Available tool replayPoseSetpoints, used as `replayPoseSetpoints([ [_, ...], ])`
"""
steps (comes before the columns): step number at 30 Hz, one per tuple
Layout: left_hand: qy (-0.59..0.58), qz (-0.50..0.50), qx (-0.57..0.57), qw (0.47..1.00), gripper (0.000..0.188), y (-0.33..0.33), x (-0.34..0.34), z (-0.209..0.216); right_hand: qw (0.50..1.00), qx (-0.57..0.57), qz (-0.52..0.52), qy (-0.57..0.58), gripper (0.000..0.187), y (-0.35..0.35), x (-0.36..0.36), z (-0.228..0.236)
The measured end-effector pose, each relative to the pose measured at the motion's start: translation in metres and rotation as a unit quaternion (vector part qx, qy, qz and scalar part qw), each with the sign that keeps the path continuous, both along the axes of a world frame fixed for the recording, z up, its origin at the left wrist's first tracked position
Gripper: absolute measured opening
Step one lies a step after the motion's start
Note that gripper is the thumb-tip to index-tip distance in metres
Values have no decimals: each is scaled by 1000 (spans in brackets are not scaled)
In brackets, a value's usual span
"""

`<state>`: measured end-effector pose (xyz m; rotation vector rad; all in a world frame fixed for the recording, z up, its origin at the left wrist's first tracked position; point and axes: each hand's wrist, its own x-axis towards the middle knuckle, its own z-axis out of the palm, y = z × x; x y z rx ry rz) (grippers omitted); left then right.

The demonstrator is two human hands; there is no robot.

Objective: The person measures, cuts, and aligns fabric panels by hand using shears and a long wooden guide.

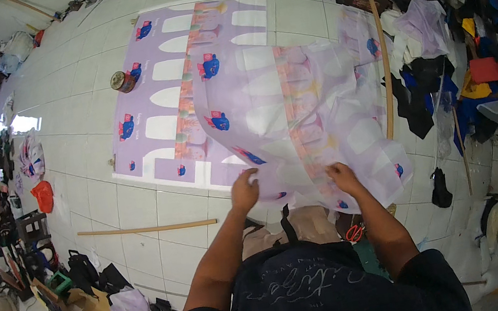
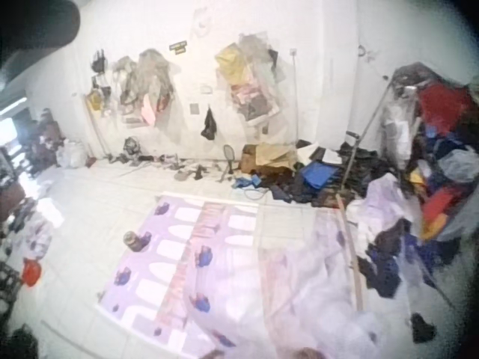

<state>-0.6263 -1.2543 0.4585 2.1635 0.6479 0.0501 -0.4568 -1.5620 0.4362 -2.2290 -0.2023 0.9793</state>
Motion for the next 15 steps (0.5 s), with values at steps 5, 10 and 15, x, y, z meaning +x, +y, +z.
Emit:
replayPoseSetpoints([
  [5,84,-133,-142,977,24,-33,33,31,945,-3,-15,327,56,165,16,51],
  [10,28,-123,-196,972,33,-28,34,40,966,18,29,257,45,184,22,-29],
  [15,0,178,-218,960,22,37,-44,28,989,31,-72,126,39,176,67,-73],
])
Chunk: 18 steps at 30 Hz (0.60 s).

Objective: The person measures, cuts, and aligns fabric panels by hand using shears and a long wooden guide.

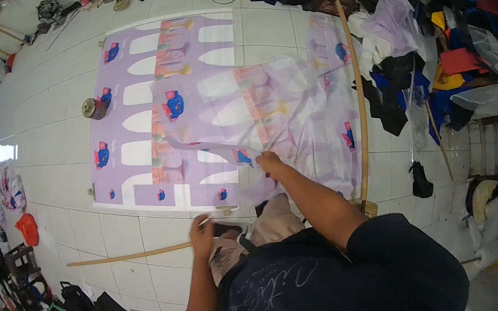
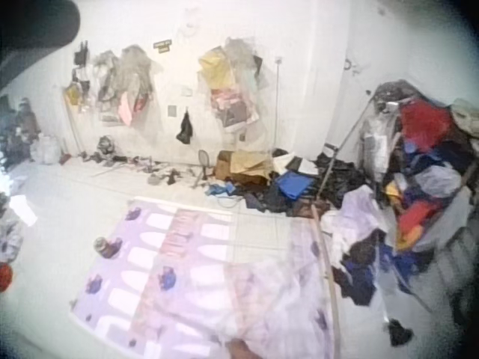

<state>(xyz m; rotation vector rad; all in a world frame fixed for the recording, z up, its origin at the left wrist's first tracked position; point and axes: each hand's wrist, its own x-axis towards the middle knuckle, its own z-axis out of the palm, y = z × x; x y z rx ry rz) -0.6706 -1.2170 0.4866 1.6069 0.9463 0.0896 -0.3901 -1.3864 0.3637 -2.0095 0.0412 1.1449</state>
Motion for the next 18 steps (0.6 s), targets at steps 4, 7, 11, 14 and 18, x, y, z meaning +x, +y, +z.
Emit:
replayPoseSetpoints([
  [4,142,187,-41,971,22,64,-165,-34,998,-32,9,-49,37,-2,42,-11],
  [7,262,254,-96,926,22,81,-263,-38,981,3,-193,1,45,-10,85,-16],
  [11,305,192,-140,922,27,118,-375,-55,964,-34,-236,-119,52,2,154,20],
  [14,330,198,-232,893,34,171,-387,-55,957,-42,-197,-207,51,4,182,76],
  [18,331,176,-165,912,32,310,-446,-52,909,-130,-243,-312,40,62,178,150],
])
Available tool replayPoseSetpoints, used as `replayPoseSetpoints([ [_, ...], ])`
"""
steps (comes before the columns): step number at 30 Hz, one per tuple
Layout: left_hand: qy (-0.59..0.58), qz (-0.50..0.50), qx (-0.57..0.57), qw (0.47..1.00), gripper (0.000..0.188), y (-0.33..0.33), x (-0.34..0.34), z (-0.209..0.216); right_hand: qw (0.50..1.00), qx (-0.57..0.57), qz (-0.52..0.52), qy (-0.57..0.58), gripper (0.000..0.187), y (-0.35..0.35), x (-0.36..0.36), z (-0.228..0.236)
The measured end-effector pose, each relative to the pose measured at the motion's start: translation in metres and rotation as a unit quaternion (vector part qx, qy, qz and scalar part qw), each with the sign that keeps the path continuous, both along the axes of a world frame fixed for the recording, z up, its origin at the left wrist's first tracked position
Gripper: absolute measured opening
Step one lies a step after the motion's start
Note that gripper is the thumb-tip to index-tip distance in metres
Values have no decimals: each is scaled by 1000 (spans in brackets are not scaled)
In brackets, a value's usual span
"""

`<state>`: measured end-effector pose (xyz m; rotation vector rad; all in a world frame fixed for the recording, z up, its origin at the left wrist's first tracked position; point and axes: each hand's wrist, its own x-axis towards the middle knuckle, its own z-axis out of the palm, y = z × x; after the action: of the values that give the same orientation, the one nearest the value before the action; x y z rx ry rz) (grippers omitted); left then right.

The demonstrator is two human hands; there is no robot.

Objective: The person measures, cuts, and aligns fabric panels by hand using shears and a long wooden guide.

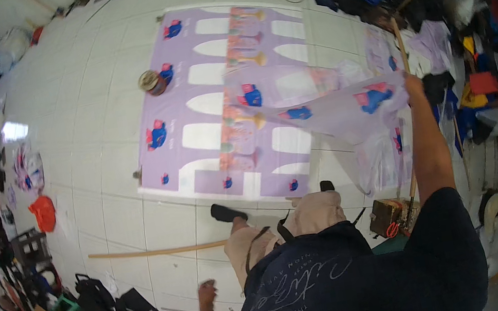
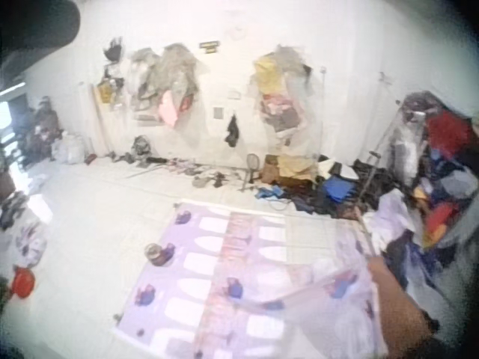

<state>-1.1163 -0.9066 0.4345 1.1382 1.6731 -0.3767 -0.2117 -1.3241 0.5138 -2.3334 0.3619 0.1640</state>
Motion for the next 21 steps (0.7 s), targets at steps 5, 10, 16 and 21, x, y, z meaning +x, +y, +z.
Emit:
replayPoseSetpoints([
  [5,-145,102,170,969,28,180,3,50,953,-271,-38,-131,62,59,-53,108],
  [10,-155,115,303,933,26,302,7,72,921,-335,33,-195,51,161,-161,96],
  [16,-166,-125,198,958,39,367,89,58,945,-296,128,-58,46,232,-290,-25],
  [21,-160,-284,150,934,46,445,175,55,955,-276,100,36,41,266,-304,-70],
])
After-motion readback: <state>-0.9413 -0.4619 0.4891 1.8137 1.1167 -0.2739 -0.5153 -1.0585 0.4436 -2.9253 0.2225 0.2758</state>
